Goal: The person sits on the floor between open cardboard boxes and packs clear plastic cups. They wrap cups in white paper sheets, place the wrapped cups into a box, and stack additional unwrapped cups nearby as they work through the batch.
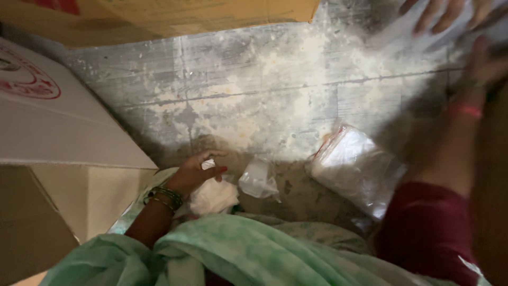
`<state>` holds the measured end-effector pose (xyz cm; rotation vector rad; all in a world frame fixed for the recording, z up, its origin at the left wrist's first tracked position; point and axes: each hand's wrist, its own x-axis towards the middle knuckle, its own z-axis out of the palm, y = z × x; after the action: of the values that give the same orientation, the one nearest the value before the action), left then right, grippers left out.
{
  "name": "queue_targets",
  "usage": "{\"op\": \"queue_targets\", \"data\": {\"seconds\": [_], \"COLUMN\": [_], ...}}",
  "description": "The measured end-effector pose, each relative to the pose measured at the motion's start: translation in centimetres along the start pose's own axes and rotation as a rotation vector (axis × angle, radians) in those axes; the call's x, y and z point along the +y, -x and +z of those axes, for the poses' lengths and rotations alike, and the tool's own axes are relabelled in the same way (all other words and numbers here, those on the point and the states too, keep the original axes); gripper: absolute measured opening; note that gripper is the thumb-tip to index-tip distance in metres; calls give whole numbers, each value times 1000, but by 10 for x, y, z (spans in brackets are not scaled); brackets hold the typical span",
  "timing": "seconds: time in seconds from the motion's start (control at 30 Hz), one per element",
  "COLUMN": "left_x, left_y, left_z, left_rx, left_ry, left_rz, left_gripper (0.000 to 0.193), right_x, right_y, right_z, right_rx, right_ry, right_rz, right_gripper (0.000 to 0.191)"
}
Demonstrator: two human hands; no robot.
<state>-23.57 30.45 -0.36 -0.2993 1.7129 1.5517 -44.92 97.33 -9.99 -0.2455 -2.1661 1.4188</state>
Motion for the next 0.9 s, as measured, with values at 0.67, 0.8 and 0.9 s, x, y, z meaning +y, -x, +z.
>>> {"op": "queue_targets", "data": {"seconds": [0.67,0.8,0.9], "left_x": [-16,-17,-14], "left_y": [-2,1,6], "left_z": [-3,-2,-1], "left_rx": [-94,-88,-66], "left_ry": [73,101,81], "left_rz": [335,346,354], "left_gripper": [33,33,33], "right_x": [-103,-123,-118], "right_y": [215,220,206], "right_z": [103,120,97], "right_rx": [-361,-517,-648], "right_ry": [90,34,-14], "right_rz": [286,192,293], "right_gripper": [44,67,93]}}
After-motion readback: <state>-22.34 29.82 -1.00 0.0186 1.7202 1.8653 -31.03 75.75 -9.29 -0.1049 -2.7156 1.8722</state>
